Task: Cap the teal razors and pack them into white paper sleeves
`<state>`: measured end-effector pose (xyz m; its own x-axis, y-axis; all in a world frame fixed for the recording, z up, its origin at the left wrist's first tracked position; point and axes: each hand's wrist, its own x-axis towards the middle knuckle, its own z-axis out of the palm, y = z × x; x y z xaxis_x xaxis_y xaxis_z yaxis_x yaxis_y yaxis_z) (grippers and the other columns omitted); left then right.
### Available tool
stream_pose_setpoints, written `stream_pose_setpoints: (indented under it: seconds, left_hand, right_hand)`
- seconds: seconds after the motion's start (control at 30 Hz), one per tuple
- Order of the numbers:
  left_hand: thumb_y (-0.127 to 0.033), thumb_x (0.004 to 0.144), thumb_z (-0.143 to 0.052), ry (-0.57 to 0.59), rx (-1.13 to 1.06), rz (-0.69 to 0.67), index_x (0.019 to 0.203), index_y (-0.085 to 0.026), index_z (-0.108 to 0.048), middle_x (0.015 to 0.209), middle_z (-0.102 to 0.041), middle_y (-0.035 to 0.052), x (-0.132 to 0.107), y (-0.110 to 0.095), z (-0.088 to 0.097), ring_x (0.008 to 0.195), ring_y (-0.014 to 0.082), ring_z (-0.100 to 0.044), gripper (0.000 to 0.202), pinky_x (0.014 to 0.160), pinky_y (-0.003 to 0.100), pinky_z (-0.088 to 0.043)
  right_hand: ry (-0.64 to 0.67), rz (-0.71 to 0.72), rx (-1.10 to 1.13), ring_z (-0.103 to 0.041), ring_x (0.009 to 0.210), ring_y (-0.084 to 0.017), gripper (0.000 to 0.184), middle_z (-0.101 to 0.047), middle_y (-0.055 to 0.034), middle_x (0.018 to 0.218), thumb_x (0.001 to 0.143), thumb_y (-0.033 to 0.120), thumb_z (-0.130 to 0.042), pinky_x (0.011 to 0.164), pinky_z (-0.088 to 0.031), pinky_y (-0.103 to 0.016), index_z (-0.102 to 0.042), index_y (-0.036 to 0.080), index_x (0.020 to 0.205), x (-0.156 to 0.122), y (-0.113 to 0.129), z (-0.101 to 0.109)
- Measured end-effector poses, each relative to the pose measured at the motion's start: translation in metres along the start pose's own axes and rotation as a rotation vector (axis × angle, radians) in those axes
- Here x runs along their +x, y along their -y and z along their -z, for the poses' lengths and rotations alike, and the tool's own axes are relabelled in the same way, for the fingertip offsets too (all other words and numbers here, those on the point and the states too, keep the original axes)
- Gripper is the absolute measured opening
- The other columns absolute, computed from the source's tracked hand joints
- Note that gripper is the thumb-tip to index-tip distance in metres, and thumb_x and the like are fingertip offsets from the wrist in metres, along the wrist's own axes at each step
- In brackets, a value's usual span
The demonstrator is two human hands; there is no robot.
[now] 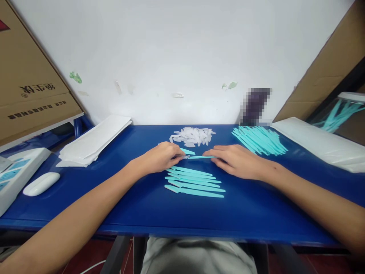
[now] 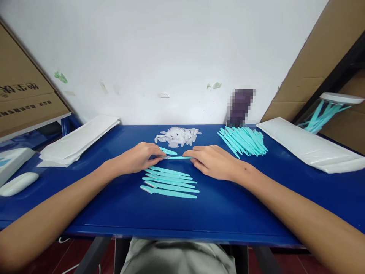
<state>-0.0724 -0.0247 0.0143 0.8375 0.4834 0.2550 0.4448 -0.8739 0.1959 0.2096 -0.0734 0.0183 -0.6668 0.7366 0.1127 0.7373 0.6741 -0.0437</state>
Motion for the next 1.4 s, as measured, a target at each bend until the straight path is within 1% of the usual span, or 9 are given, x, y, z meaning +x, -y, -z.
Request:
stream_pose_setpoints:
  seconds: [0.23, 0.47, 0.6, 0.67, 0.77, 0.97, 1.1, 1.23, 1.4]
  left_hand:
    - [-0.026, 0.098, -0.054, 0.031, -0.051, 0.037, 0.111, -0.019, -0.074, 0.098, -0.075, 0.0066, -0.001, 0.006, 0.0, 0.086, 0.0173, -0.069, 0.025, 0.08, 0.028, -0.051]
    - [-0.024, 0.096, -0.058, 0.035, -0.158, 0.078, 0.106, -0.02, -0.075, 0.099, -0.077, 0.004, 0.002, 0.002, 0.002, 0.085, 0.0164, -0.07, 0.02, 0.076, 0.026, -0.051]
    - [-0.025, 0.091, -0.065, -0.069, -0.287, 0.199, 0.107, -0.017, -0.07, 0.09, -0.078, 0.0032, 0.003, 0.002, -0.004, 0.082, 0.0166, -0.073, 0.019, 0.072, 0.025, -0.053]
    - [-0.026, 0.089, -0.067, -0.128, -0.276, 0.234, 0.1, -0.017, -0.07, 0.087, -0.077, 0.0024, 0.003, 0.003, -0.007, 0.081, 0.0166, -0.072, 0.014, 0.072, 0.024, -0.053]
    - [-0.026, 0.09, -0.066, -0.152, -0.193, 0.241, 0.091, -0.018, -0.073, 0.088, -0.077, 0.0023, 0.003, 0.003, -0.008, 0.08, 0.0165, -0.071, 0.011, 0.074, 0.025, -0.053]
    - [-0.028, 0.092, -0.061, -0.129, -0.207, 0.233, 0.096, -0.019, -0.076, 0.093, -0.078, 0.0025, 0.004, -0.001, -0.01, 0.083, 0.0165, -0.071, 0.017, 0.074, 0.025, -0.053]
    - [-0.029, 0.092, -0.063, -0.123, -0.291, 0.255, 0.095, -0.019, -0.075, 0.093, -0.078, 0.0025, 0.005, -0.003, -0.012, 0.083, 0.0164, -0.071, 0.016, 0.076, 0.026, -0.054]
    - [-0.025, 0.09, -0.065, -0.082, -0.39, 0.26, 0.098, -0.019, -0.074, 0.096, -0.078, 0.0031, 0.006, -0.003, -0.012, 0.087, 0.0164, -0.072, 0.014, 0.077, 0.026, -0.055]
    - [-0.026, 0.092, -0.062, -0.059, -0.264, 0.205, 0.099, -0.021, -0.076, 0.1, -0.077, 0.0044, 0.006, -0.003, -0.009, 0.09, 0.0182, -0.069, 0.016, 0.077, 0.028, -0.053]
  right_hand:
    - [-0.014, -0.017, -0.072, -0.066, 0.077, -0.019, 0.038, -0.07, -0.007, 0.103, 0.1, 0.024, -0.038, 0.065, -0.04, -0.028, -0.059, 0.024, 0.132, -0.001, -0.005, -0.002]
    - [-0.003, 0.006, -0.049, -0.067, 0.079, -0.02, 0.038, -0.07, -0.0082, 0.107, 0.101, 0.026, -0.037, 0.064, -0.041, -0.029, -0.06, 0.024, 0.131, 0.003, 0.001, -0.004]
    - [0.008, -0.001, 0.021, -0.067, 0.085, -0.021, 0.039, -0.07, -0.0086, 0.104, 0.101, 0.023, -0.037, 0.07, -0.044, -0.03, -0.059, 0.023, 0.134, 0.003, 0.003, -0.004]
    - [0.015, -0.001, 0.048, -0.067, 0.086, -0.022, 0.04, -0.071, -0.0083, 0.104, 0.101, 0.023, -0.037, 0.072, -0.046, -0.031, -0.058, 0.023, 0.135, 0.002, 0.001, -0.004]
    - [0.014, 0.003, 0.084, -0.067, 0.092, -0.022, 0.041, -0.07, -0.0087, 0.11, 0.101, 0.025, -0.037, 0.076, -0.047, -0.032, -0.057, 0.022, 0.136, 0.001, -0.002, -0.005]
    - [0.008, 0.012, 0.104, -0.066, 0.085, -0.022, 0.041, -0.07, -0.009, 0.103, 0.101, 0.025, -0.037, 0.073, -0.046, -0.032, -0.056, 0.022, 0.137, 0.001, -0.004, -0.007]
    - [-0.004, 0.016, 0.121, -0.066, 0.083, -0.021, 0.04, -0.07, -0.0093, 0.099, 0.101, 0.026, -0.038, 0.072, -0.047, -0.031, -0.057, 0.022, 0.136, 0.001, -0.003, -0.006]
    - [-0.005, 0.02, 0.107, -0.067, 0.085, -0.021, 0.04, -0.07, -0.0096, 0.102, 0.102, 0.028, -0.038, 0.074, -0.047, -0.031, -0.058, 0.022, 0.136, 0.002, -0.003, -0.007]
    - [-0.007, 0.022, 0.044, -0.069, 0.087, -0.022, 0.04, -0.072, -0.0084, 0.106, 0.103, 0.028, -0.036, 0.071, -0.046, -0.03, -0.06, 0.024, 0.134, 0.002, -0.003, -0.005]
